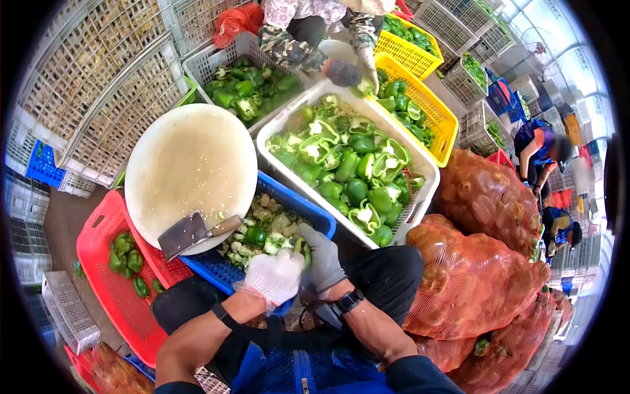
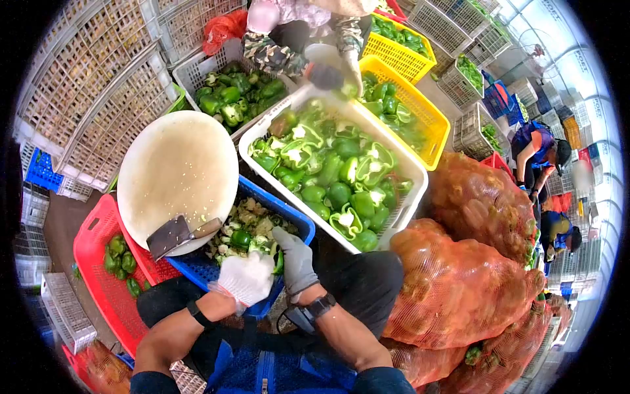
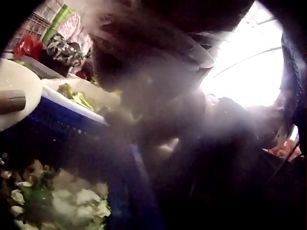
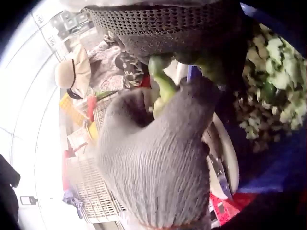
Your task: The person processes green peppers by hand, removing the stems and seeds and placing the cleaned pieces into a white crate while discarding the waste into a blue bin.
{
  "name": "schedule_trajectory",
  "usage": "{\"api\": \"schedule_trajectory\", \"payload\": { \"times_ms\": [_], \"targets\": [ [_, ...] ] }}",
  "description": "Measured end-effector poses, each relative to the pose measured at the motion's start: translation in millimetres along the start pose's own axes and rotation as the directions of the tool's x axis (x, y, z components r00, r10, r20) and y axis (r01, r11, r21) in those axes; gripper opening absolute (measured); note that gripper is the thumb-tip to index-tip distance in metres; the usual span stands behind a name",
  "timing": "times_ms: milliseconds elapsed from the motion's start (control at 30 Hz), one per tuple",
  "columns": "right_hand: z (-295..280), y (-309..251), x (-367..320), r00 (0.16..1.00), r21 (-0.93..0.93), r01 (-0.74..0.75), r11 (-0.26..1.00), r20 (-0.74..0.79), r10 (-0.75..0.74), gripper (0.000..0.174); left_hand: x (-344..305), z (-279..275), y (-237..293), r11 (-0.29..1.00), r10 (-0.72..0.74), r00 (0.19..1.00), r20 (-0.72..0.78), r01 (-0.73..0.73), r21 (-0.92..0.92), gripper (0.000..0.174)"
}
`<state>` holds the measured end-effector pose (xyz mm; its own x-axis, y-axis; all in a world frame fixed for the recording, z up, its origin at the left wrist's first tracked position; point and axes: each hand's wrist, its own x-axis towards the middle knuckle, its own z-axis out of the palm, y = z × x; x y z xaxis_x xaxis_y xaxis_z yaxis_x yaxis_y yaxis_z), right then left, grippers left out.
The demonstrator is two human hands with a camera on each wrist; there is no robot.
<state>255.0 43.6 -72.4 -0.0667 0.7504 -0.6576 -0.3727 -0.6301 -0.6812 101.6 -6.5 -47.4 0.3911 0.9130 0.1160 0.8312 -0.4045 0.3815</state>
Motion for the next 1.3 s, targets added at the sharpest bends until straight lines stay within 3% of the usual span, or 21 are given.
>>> {"api": "schedule_trajectory", "payload": {
  "times_ms": [67,133,233,267,333,367,433,500,533,567,633,700,900,933,1000,1067,1100,1133,1233,1267,1300],
  "targets": [
    [-10.0,-6.2,17.1,0.995,-0.015,0.077,0.997,-0.065,-0.078,0.040,13.4,-20.7,-0.3,0.978,-0.194,0.950,0.246,0.166,0.129,0.018],
    [-28.4,-25.1,36.6,0.995,-0.035,0.093,0.995,0.025,-0.092,0.041,28.5,-27.3,-10.6,0.912,-0.406,0.788,0.463,0.315,0.262,0.026],
    [-34.4,-69.4,41.4,0.998,0.055,-0.043,0.998,-0.031,0.045,0.050,19.2,-7.7,-25.9,0.887,-0.432,0.842,0.323,0.334,0.318,0.039],
    [-44.9,-84.0,55.8,0.994,0.134,-0.077,0.988,0.081,0.067,0.054,20.7,-17.7,-23.8,0.903,-0.399,0.843,0.360,0.293,0.315,0.046],
    [-64.1,-133.1,79.4,0.947,0.111,0.271,0.956,0.146,-0.285,0.050,25.4,-22.5,-23.3,0.937,-0.344,0.830,0.439,0.272,0.220,0.048],
    [-76.1,-162.7,107.8,0.960,0.463,0.191,0.866,0.094,-0.262,0.049,25.6,-22.9,-23.0,0.949,-0.315,0.817,0.484,0.265,0.171,0.049],
    [-92.2,-213.5,97.5,0.862,0.023,0.505,0.863,0.050,-0.505,0.048,25.0,-20.8,-23.3,0.954,-0.300,0.800,0.520,0.266,0.141,0.048],
    [-110.3,-238.7,113.9,0.858,-0.262,0.465,0.846,-0.102,-0.503,0.052,25.3,-19.5,-25.5,0.957,-0.291,0.806,0.516,0.251,0.148,0.047],
    [-122.1,-235.8,122.5,0.839,-0.720,0.359,0.594,-0.030,-0.544,0.055,26.9,-19.6,-26.7,0.957,-0.290,0.817,0.498,0.253,0.142,0.047],
    [-135.7,-227.7,130.3,0.837,-0.972,0.169,0.165,0.052,-0.545,0.058,27.5,-19.8,-27.9,0.957,-0.289,0.827,0.481,0.255,0.137,0.046],
    [-156.8,-198.5,150.6,0.929,-0.978,-0.024,-0.208,0.055,-0.365,0.053,29.7,-19.2,-27.4,0.959,-0.284,0.836,0.470,0.252,0.132,0.045],
    [-162.2,-172.7,158.7,0.984,-0.942,-0.010,-0.337,0.050,-0.169,0.045,33.6,-19.9,-25.6,0.960,-0.279,0.833,0.477,0.245,0.132,0.044],
    [-118.2,-164.5,129.6,0.951,-0.933,-0.062,-0.354,0.052,-0.304,0.039,34.6,-24.9,-29.7,0.953,-0.290,0.796,0.531,0.290,0.086,0.043],
    [-106.6,-165.9,115.0,0.922,-0.946,0.052,-0.319,0.169,-0.349,0.038,33.1,-26.9,-28.6,0.942,-0.310,0.842,0.441,0.334,0.023,0.040],
    [-73.1,-165.2,77.8,0.796,-0.900,0.324,-0.293,0.426,-0.429,0.035,44.7,-39.7,-26.4,0.849,-0.392,0.818,0.420,0.498,-0.178,0.053],
    [-39.3,-151.8,43.8,0.544,-0.708,0.601,-0.371,0.702,-0.459,0.032,48.5,-37.4,-31.6,0.695,-0.464,0.833,0.301,0.553,-0.460,0.064],
    [-26.8,-143.3,31.7,0.373,-0.561,0.706,-0.432,0.813,-0.448,0.034,47.7,-37.1,-33.9,0.581,-0.521,0.815,0.255,0.557,-0.593,0.068],
    [-13.1,-138.6,17.4,0.297,-0.462,0.768,-0.443,0.870,-0.394,0.043,46.3,-16.6,-44.9,0.333,-0.563,0.770,0.301,0.545,-0.769,0.064],
    [13.5,-121.6,-5.0,0.147,-0.265,0.843,-0.468,0.951,-0.273,0.046,48.0,-63.1,-31.7,-0.232,-0.468,0.760,0.451,0.387,-0.892,0.059],
    [13.0,-118.9,-8.7,0.214,-0.280,0.846,-0.453,0.958,-0.193,0.050,43.7,-60.9,-41.0,-0.204,-0.387,0.777,0.497,0.454,-0.867,0.053],
    [16.1,-117.4,-13.2,0.269,-0.366,0.861,-0.352,0.917,-0.296,0.054,39.9,-54.1,-45.0,-0.295,-0.385,0.780,0.493,0.402,-0.867,0.050]
  ]
}}
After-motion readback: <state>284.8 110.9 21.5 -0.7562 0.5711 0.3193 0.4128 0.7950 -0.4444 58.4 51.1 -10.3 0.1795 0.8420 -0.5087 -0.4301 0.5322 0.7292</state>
